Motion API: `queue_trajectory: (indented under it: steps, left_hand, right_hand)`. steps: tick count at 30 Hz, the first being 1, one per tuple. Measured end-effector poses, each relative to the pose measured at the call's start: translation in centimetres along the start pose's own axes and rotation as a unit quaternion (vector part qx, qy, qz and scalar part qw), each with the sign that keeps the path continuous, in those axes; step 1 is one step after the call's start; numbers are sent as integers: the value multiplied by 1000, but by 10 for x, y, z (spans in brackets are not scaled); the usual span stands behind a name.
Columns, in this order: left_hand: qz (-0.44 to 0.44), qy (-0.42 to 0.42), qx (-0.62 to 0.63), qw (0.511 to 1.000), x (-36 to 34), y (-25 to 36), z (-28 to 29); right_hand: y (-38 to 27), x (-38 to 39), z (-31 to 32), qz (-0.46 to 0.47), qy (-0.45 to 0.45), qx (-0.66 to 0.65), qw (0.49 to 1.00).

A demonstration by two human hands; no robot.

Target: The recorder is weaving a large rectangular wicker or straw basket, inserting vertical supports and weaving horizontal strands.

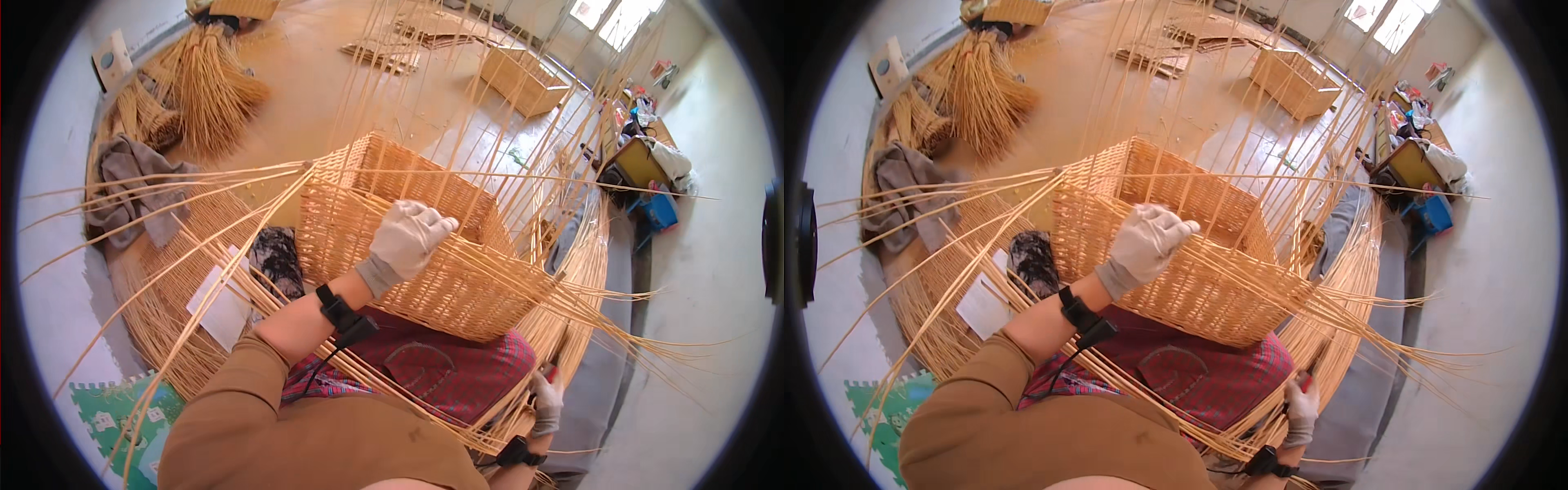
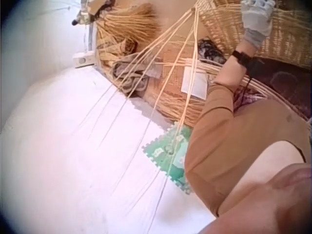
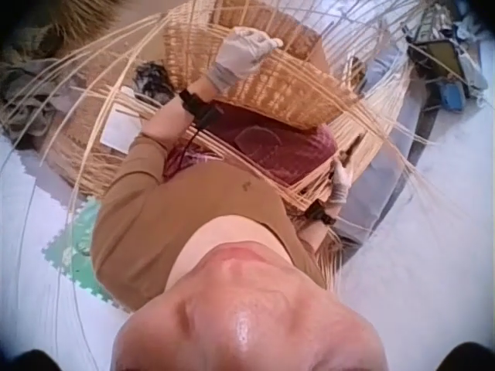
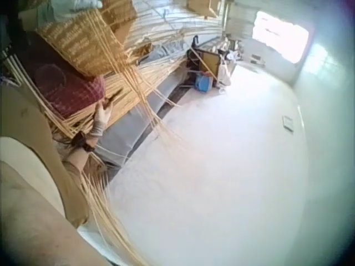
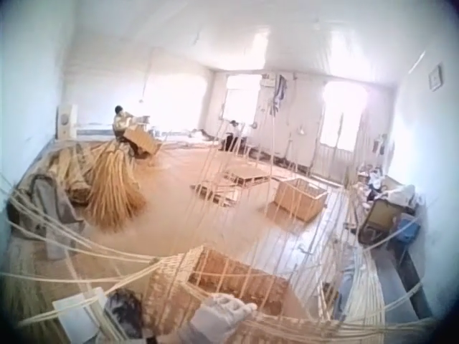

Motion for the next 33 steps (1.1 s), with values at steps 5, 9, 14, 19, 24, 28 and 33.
queue_trajectory:
  steps: [5,9,14,19,24,28,33]
  left_hand:
    - [-51,-17,60,997,28,10,19]
    - [-69,-22,124,990,55,19,62]
    - [-73,7,141,987,73,19,102]
    - [-76,60,172,980,80,15,124]
    - [-64,39,180,981,80,12,129]
    - [-64,46,190,979,81,9,134]
    - [-71,43,166,983,80,10,134]
  right_hand:
    - [-172,57,-118,123,-222,249,935]
    - [-260,57,-214,188,-205,293,915]
    - [-346,49,-276,376,-128,299,868]
    - [-369,38,-301,390,-154,335,843]
    - [-371,32,-316,431,-175,317,827]
    - [-358,32,-318,377,-229,323,837]
    - [-358,34,-308,362,-225,277,861]
Point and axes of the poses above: each hand's wrist, its own x-axis away from the middle knuckle, its own z-axis out of the back of the hand, y = z × x, the point moved 6 cm from there along -x, towards the middle knuckle, and after that the axes turned 8 degrees about x, right-handed, at the moved point
